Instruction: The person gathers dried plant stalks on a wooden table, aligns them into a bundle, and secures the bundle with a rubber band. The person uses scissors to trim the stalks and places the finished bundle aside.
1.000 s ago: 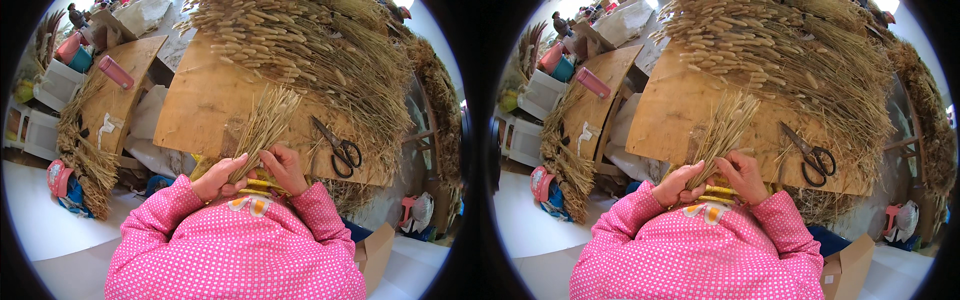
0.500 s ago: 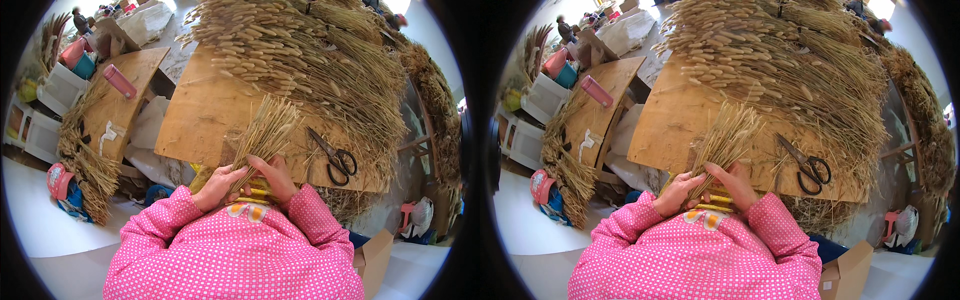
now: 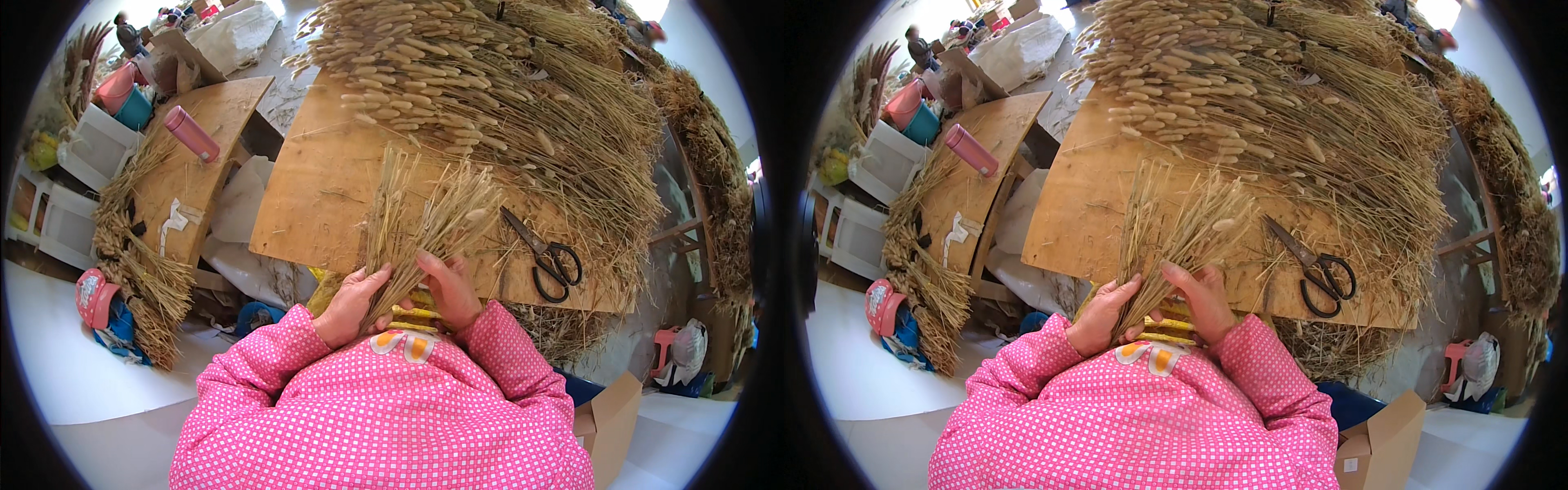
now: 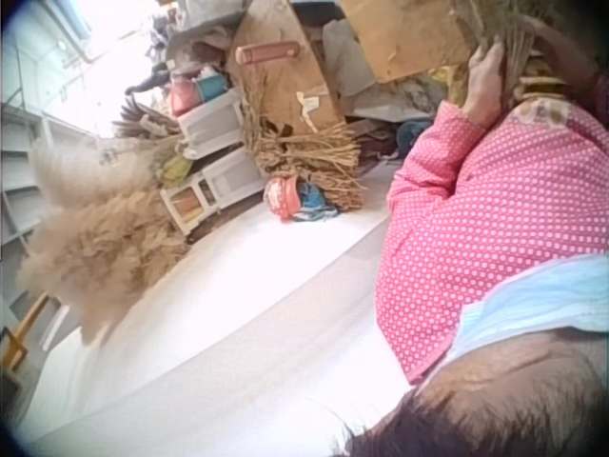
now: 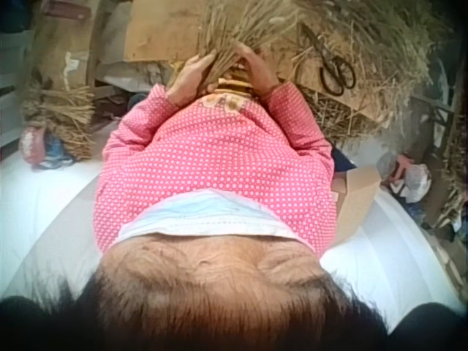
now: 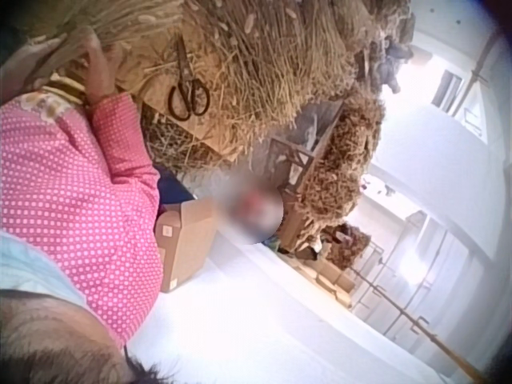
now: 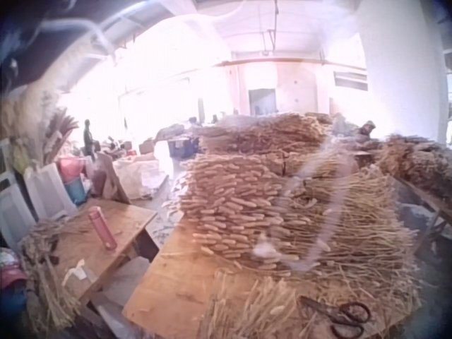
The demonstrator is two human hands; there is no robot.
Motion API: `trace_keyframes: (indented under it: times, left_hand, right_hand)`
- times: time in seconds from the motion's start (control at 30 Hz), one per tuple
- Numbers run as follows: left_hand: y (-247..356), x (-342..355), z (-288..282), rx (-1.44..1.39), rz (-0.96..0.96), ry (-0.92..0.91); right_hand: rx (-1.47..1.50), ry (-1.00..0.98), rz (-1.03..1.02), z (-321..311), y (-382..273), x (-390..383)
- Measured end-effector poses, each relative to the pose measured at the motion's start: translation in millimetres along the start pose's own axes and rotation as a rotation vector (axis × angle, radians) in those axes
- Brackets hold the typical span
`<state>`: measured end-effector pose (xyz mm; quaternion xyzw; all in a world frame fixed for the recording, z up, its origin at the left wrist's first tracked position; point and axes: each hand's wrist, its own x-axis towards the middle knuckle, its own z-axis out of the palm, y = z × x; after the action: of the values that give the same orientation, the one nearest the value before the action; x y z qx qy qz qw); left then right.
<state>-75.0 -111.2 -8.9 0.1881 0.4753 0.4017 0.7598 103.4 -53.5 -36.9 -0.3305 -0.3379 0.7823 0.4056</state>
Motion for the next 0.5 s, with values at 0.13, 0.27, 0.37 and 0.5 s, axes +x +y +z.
trace_keyframes:
  times: [0.13,0.27,0.37,0.5]
  left_hand:
    - [0.1,0.9,-2.9,-0.031,0.014,0.001]
    - [-1.7,0.7,-2.9,-0.03,0.058,-0.009]
    - [-0.7,1.0,-4.9,-0.024,0.027,-0.025]
    - [0.0,3.2,-8.1,-0.014,-0.031,-0.057]
  right_hand:
    - [-0.174,-0.003,-0.029,-5.3,-3.8,3.0]
    - [-0.174,-0.039,0.044,-16.3,-7.7,-0.1]
    - [-0.118,-0.004,0.042,-19.8,-7.1,-2.1]
    - [-0.047,0.056,0.007,-16.4,-4.8,-0.1]
